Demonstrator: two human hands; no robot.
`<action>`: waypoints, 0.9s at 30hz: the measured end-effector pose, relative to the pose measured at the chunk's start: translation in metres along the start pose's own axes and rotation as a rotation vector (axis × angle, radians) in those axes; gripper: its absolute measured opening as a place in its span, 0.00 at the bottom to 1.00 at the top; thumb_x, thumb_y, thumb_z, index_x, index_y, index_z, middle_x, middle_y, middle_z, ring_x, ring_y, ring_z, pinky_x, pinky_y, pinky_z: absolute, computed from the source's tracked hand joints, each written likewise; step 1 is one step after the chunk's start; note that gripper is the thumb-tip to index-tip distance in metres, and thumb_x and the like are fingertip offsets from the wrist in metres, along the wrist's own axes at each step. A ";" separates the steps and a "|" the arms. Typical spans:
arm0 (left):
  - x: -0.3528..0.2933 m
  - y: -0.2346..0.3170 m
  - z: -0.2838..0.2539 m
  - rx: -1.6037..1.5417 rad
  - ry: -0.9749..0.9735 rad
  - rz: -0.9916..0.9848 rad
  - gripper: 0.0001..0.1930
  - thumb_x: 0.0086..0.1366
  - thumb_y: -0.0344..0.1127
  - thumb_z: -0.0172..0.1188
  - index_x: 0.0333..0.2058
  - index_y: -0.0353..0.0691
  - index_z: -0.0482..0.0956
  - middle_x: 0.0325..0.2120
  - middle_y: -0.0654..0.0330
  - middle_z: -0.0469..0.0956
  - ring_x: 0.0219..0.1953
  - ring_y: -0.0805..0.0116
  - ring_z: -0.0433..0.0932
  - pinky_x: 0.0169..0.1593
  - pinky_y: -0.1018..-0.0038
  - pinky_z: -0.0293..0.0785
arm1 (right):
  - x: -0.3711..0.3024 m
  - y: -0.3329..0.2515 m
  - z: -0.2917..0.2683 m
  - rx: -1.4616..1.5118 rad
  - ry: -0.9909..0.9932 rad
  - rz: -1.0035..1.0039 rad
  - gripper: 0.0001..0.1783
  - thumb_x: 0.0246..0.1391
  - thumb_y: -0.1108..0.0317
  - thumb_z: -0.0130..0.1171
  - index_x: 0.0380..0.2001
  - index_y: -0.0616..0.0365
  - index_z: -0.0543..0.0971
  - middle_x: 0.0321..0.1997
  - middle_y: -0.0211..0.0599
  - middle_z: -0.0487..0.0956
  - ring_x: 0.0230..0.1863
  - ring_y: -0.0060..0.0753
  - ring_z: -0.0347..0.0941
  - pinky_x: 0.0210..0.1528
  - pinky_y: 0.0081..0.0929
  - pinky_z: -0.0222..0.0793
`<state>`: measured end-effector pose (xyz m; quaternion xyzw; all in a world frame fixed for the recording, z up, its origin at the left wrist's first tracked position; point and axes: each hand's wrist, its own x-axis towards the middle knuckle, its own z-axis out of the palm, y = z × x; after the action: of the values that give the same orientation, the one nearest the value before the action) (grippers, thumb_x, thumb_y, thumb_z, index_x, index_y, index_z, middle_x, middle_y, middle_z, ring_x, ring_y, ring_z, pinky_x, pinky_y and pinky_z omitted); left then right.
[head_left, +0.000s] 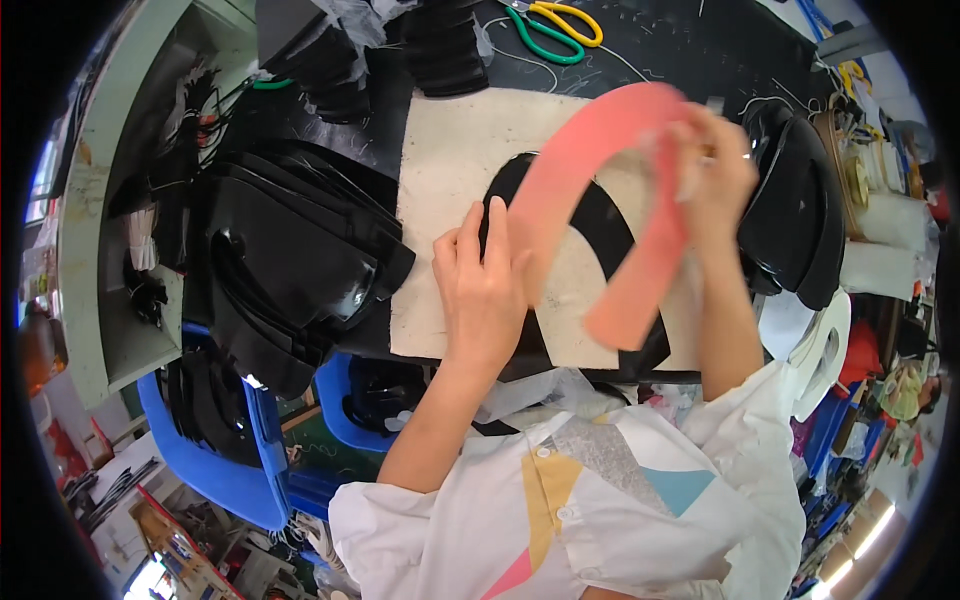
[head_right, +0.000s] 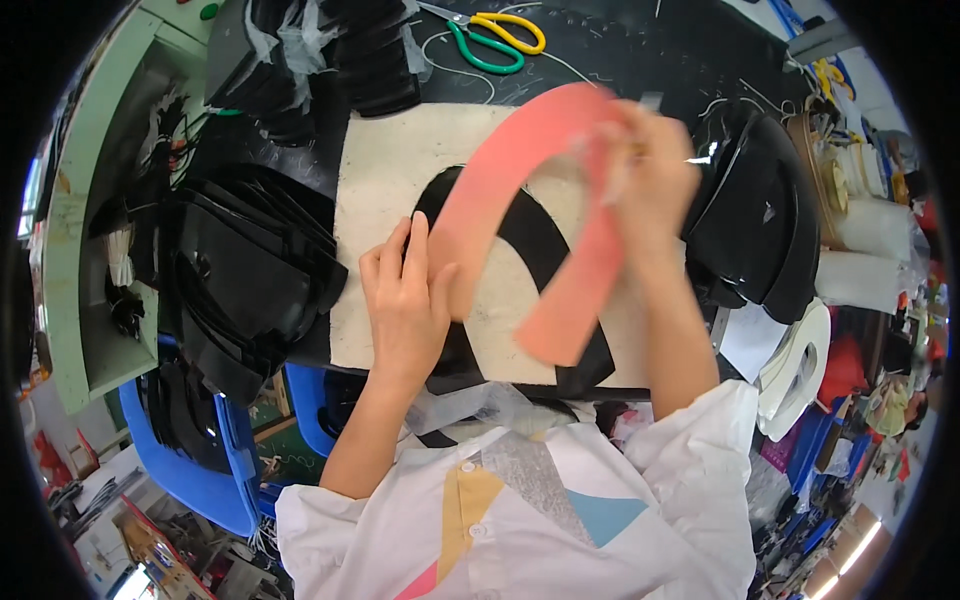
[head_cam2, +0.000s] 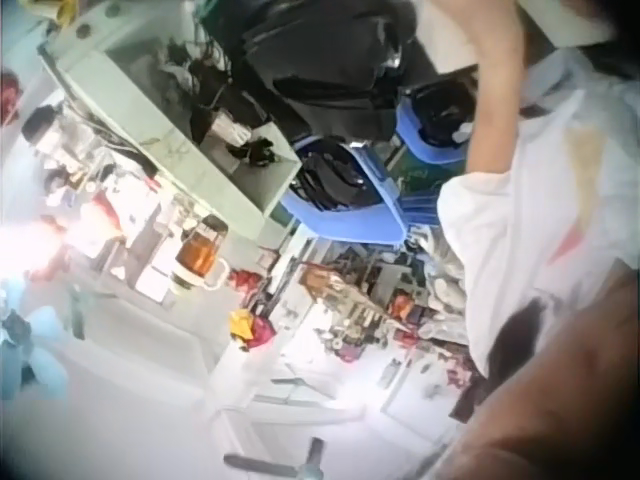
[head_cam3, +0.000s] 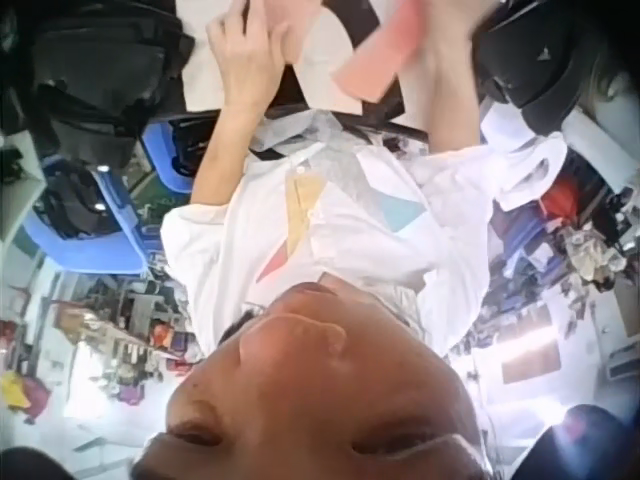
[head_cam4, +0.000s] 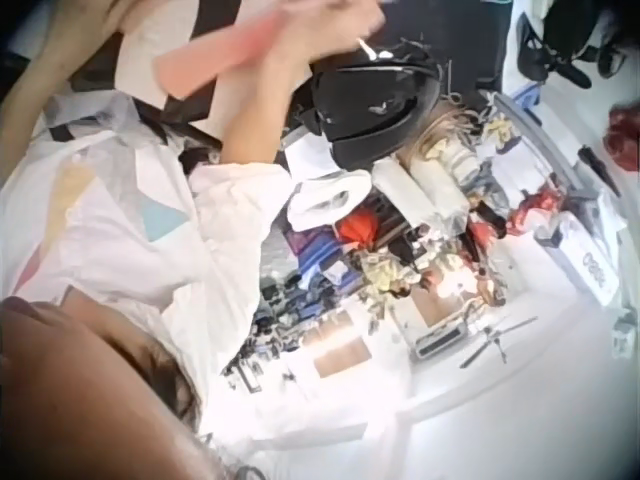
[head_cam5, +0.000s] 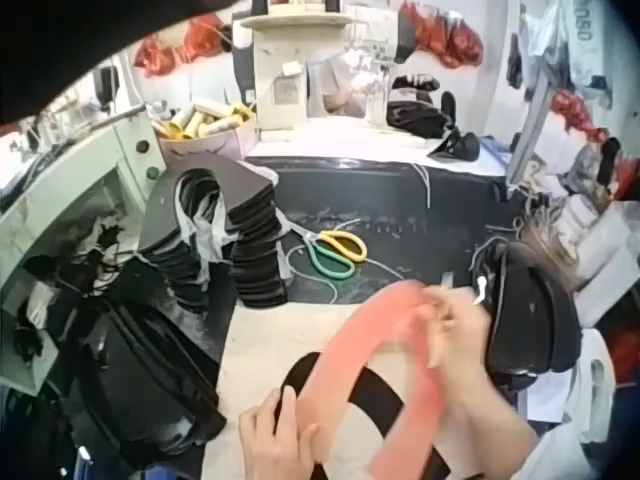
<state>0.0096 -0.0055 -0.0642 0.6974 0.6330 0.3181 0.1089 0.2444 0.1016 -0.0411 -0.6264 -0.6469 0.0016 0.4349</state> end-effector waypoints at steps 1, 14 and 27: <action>0.001 0.001 -0.003 0.001 -0.012 -0.030 0.33 0.52 0.29 0.68 0.59 0.33 0.70 0.49 0.45 0.73 0.48 0.47 0.67 0.53 0.57 0.64 | 0.013 0.011 -0.018 -0.034 0.084 0.010 0.16 0.56 0.61 0.65 0.43 0.60 0.83 0.35 0.35 0.82 0.34 0.27 0.77 0.39 0.23 0.72; 0.044 -0.131 -0.224 -0.649 0.460 -0.378 0.19 0.63 0.33 0.63 0.49 0.26 0.77 0.37 0.56 0.83 0.37 0.76 0.80 0.41 0.78 0.77 | -0.011 0.084 -0.062 0.396 -0.054 0.365 0.19 0.61 0.65 0.62 0.49 0.69 0.78 0.48 0.40 0.80 0.47 0.26 0.75 0.51 0.21 0.70; 0.036 -0.242 -0.218 -1.019 0.268 -1.099 0.47 0.61 0.68 0.56 0.60 0.25 0.67 0.57 0.43 0.71 0.63 0.54 0.67 0.64 0.65 0.62 | 0.020 -0.013 0.021 -0.241 -0.165 -0.280 0.17 0.62 0.69 0.56 0.53 0.61 0.77 0.45 0.44 0.82 0.47 0.39 0.79 0.51 0.27 0.71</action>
<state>-0.3142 0.0168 -0.0185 0.1009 0.6719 0.5530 0.4822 0.2254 0.1268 -0.0360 -0.5755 -0.7567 -0.0851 0.2983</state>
